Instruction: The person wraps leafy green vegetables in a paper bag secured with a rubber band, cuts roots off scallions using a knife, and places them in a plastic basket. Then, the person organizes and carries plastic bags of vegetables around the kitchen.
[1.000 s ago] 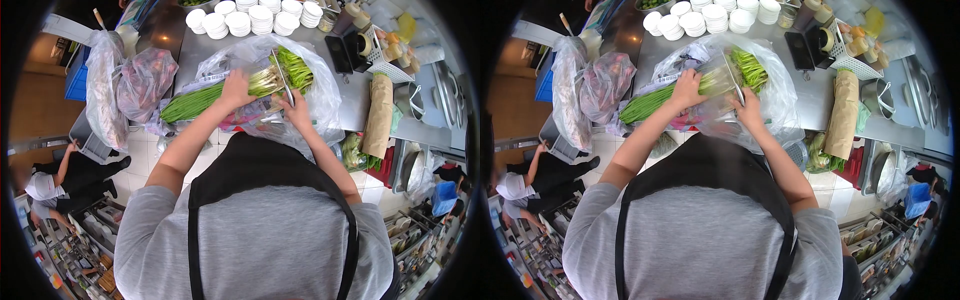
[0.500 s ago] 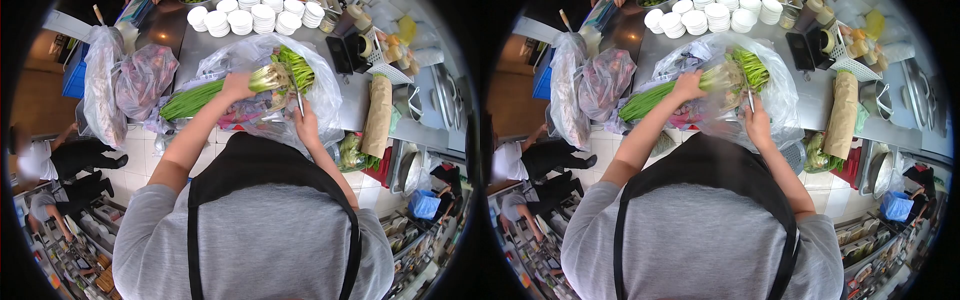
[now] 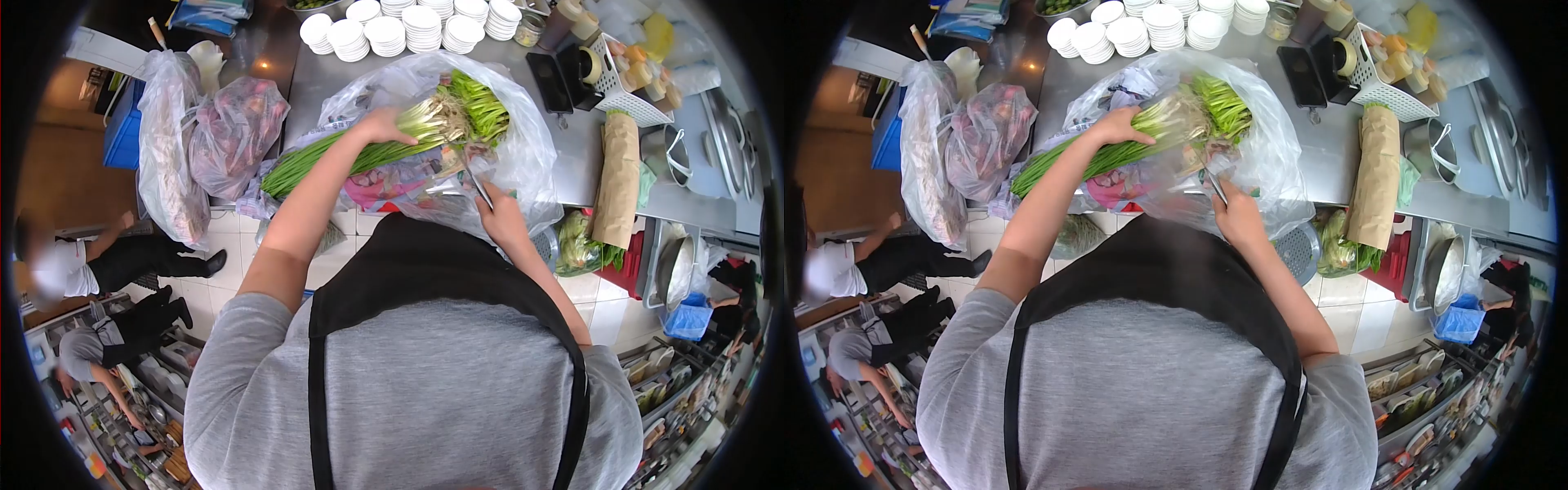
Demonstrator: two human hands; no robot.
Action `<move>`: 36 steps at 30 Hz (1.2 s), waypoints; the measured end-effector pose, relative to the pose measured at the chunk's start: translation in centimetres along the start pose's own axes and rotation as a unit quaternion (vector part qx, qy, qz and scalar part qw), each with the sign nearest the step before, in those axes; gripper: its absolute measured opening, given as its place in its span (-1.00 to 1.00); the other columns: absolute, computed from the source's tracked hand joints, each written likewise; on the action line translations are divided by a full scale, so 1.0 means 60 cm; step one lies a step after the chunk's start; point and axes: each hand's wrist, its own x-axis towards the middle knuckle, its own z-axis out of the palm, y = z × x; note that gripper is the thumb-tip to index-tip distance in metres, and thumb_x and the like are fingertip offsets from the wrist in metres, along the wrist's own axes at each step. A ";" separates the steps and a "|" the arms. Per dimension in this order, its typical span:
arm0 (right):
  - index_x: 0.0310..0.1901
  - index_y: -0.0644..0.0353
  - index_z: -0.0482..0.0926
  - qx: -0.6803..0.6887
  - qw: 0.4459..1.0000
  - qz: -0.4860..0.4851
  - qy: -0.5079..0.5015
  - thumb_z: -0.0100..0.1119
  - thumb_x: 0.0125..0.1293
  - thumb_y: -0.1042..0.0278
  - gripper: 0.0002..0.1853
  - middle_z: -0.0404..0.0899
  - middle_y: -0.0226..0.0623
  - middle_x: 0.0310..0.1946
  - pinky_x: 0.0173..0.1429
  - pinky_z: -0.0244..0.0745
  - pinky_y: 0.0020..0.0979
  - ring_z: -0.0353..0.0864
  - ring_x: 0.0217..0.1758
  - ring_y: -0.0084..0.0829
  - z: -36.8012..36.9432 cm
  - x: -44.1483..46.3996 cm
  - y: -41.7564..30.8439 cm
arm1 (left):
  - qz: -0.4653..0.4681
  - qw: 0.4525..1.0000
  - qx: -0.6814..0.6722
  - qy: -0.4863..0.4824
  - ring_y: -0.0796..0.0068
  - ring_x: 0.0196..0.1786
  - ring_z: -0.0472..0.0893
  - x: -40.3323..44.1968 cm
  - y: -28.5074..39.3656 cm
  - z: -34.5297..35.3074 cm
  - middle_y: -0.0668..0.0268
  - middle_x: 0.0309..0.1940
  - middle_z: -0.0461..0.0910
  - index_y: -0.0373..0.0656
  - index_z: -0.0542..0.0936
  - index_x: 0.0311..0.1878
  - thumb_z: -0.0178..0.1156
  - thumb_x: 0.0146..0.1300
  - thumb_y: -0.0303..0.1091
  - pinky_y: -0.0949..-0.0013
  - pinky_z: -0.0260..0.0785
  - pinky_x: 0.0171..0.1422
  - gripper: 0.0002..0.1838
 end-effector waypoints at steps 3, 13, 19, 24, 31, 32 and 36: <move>0.03 0.26 0.42 -0.020 1.000 0.009 0.010 0.04 0.17 0.39 -0.64 0.51 0.23 -0.30 -0.10 0.37 -0.05 0.47 -0.18 0.18 0.015 0.016 0.030 | -0.015 1.000 -0.004 -0.009 0.06 0.12 0.43 -0.003 0.005 -0.001 -0.08 0.03 0.44 -0.31 0.38 0.13 0.39 -0.35 0.24 0.21 0.25 0.21 0.01; -0.06 0.25 0.42 0.036 0.998 0.030 -0.035 0.01 0.24 0.36 -0.73 0.50 0.19 -0.37 -0.16 0.35 -0.01 0.48 -0.21 0.19 -0.037 -0.026 -0.038 | -0.038 0.980 0.161 0.107 0.08 0.13 0.37 -0.029 0.020 0.062 0.04 0.04 0.39 -0.24 0.34 0.09 0.38 -0.26 -0.10 0.15 0.20 0.19 -0.21; -0.10 0.34 0.31 -0.027 0.998 -0.049 0.001 -0.06 0.30 0.33 -0.75 0.49 0.21 -0.38 -0.26 0.37 0.03 0.49 -0.34 0.21 0.047 0.043 -0.049 | -0.033 0.976 0.161 0.141 0.09 0.09 0.40 -0.037 0.025 0.073 0.08 -0.07 0.46 -0.25 0.35 0.07 0.37 -0.24 -0.12 0.15 0.21 0.16 -0.24; -0.24 0.34 0.25 -0.138 0.990 -0.032 -0.019 -0.07 0.30 0.30 -0.76 0.51 0.20 -0.44 -0.34 0.43 0.05 0.53 -0.43 0.15 0.079 0.049 -0.034 | -0.024 0.970 0.191 0.150 0.14 0.06 0.42 -0.045 0.032 0.082 0.08 -0.10 0.46 -0.24 0.37 0.01 0.35 -0.18 -0.10 0.13 0.19 0.15 -0.32; -0.22 0.35 0.26 -0.135 0.989 0.011 -0.060 -0.09 0.30 0.29 -0.75 0.52 0.24 -0.46 -0.28 0.45 0.04 0.55 -0.36 0.17 0.122 0.105 0.000 | -0.001 0.969 0.198 0.150 0.17 0.07 0.39 -0.042 0.025 0.091 0.10 -0.09 0.45 -0.21 0.40 -0.04 0.28 -0.07 -0.18 0.14 0.16 0.14 -0.47; -0.18 0.38 0.26 -0.130 0.990 -0.013 -0.047 -0.09 0.29 0.32 -0.74 0.51 0.25 -0.49 -0.29 0.42 0.07 0.53 -0.38 0.20 0.141 0.133 0.010 | 0.001 0.969 0.197 0.149 0.17 0.07 0.39 -0.041 0.024 0.091 0.10 -0.09 0.45 -0.21 0.40 -0.04 0.28 -0.07 -0.18 0.14 0.16 0.14 -0.47; -0.14 0.44 0.26 -0.096 0.994 -0.023 -0.044 -0.10 0.29 0.34 -0.72 0.50 0.27 -0.52 -0.29 0.40 0.09 0.52 -0.39 0.23 0.131 0.128 0.005 | -0.002 0.971 0.188 0.150 0.17 0.06 0.39 -0.038 0.024 0.087 0.10 -0.09 0.45 -0.21 0.40 -0.05 0.29 -0.08 -0.20 0.15 0.17 0.12 -0.48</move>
